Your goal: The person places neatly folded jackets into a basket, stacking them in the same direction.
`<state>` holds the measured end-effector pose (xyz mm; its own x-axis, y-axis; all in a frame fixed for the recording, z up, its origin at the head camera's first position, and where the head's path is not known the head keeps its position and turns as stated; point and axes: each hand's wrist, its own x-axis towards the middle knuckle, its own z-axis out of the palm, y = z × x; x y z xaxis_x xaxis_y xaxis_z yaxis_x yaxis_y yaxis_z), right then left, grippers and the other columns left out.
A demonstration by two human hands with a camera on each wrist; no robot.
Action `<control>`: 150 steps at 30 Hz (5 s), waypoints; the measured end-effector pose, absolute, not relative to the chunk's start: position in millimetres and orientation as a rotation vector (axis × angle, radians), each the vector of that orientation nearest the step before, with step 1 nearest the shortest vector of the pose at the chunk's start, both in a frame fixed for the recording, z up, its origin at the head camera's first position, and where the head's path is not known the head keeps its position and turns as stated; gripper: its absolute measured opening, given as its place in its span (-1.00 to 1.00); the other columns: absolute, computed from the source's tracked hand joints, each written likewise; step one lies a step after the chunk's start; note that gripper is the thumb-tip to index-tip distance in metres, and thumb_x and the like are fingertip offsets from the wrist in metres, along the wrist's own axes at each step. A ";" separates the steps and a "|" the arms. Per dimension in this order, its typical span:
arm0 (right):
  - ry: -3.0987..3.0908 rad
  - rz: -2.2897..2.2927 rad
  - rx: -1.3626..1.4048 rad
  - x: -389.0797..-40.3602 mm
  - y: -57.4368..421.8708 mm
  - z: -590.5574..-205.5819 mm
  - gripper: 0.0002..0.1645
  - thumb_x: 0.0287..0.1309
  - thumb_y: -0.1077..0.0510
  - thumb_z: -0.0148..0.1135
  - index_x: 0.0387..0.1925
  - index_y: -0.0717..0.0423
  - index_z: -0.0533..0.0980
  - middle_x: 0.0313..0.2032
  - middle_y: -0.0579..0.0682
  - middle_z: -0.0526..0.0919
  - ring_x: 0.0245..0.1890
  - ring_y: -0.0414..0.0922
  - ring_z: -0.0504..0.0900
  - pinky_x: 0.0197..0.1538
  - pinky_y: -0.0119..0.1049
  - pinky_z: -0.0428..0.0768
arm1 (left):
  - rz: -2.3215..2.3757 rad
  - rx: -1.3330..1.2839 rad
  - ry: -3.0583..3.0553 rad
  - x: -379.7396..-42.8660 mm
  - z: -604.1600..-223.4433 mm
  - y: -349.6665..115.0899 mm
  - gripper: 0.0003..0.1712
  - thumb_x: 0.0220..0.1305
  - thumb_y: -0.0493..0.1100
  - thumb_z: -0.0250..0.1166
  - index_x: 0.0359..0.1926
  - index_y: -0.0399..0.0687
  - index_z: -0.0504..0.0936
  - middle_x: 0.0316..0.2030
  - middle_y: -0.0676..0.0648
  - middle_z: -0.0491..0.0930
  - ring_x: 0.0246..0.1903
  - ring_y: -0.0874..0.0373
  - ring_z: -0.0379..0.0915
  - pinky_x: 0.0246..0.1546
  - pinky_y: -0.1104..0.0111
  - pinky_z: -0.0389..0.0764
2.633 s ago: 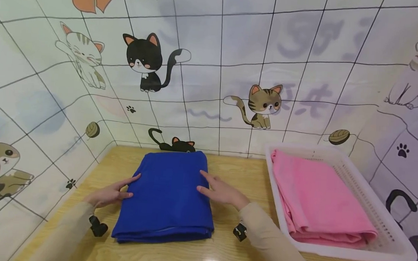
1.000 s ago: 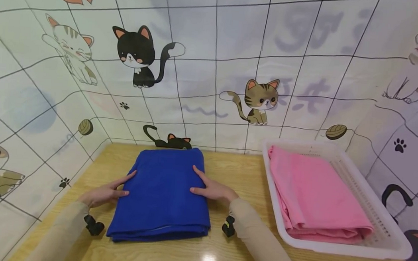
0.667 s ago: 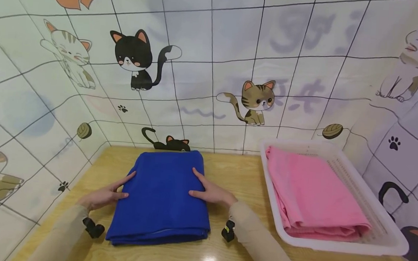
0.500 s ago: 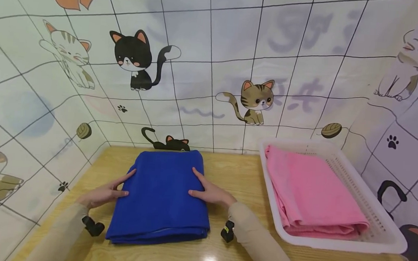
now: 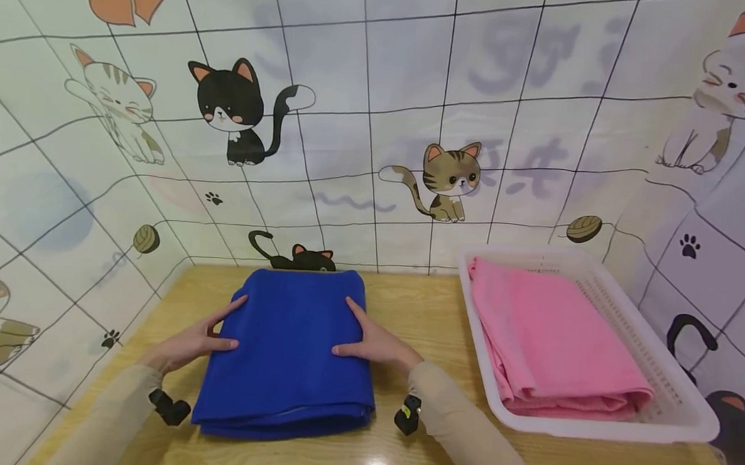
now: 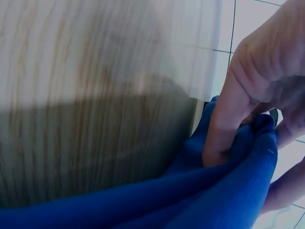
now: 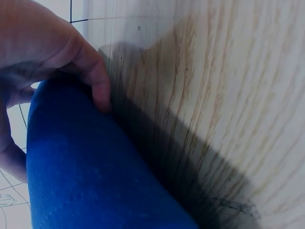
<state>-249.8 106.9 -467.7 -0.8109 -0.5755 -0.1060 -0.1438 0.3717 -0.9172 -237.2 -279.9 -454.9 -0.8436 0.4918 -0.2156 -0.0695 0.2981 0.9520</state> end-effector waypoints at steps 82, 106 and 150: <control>2.382 -1.287 -0.692 -212.1 228.8 -346.7 0.12 0.15 0.01 0.37 0.53 -0.15 -0.14 0.45 0.25 -0.08 0.37 0.29 0.08 0.28 0.25 0.15 | 1.636 0.717 1.975 -234.7 -379.4 -171.7 -0.12 0.26 -0.28 0.31 0.47 0.27 0.11 0.46 -0.14 -0.11 0.24 -0.22 0.28 0.04 0.05 0.50; 2.645 -1.278 -0.738 -189.3 268.5 -333.1 0.04 0.20 0.09 0.34 0.53 -0.12 -0.08 0.47 0.26 -0.21 0.37 0.38 -0.02 0.22 0.36 0.13 | 1.721 0.851 1.942 -237.0 -361.9 -121.2 -0.19 0.29 -0.30 0.28 0.43 0.33 0.16 0.44 0.01 -0.05 0.21 -0.16 0.34 0.03 0.05 0.51; 2.886 -1.266 -0.275 -163.8 388.2 -322.8 -0.11 0.41 0.15 0.05 0.52 -0.40 -0.19 0.32 0.58 -0.03 0.07 0.34 0.39 -0.32 0.01 0.58 | 1.954 0.959 1.738 -247.1 -357.7 29.1 -0.24 0.40 -0.38 0.11 0.46 0.32 0.13 0.33 0.04 0.17 0.13 0.02 0.44 -0.04 0.23 0.57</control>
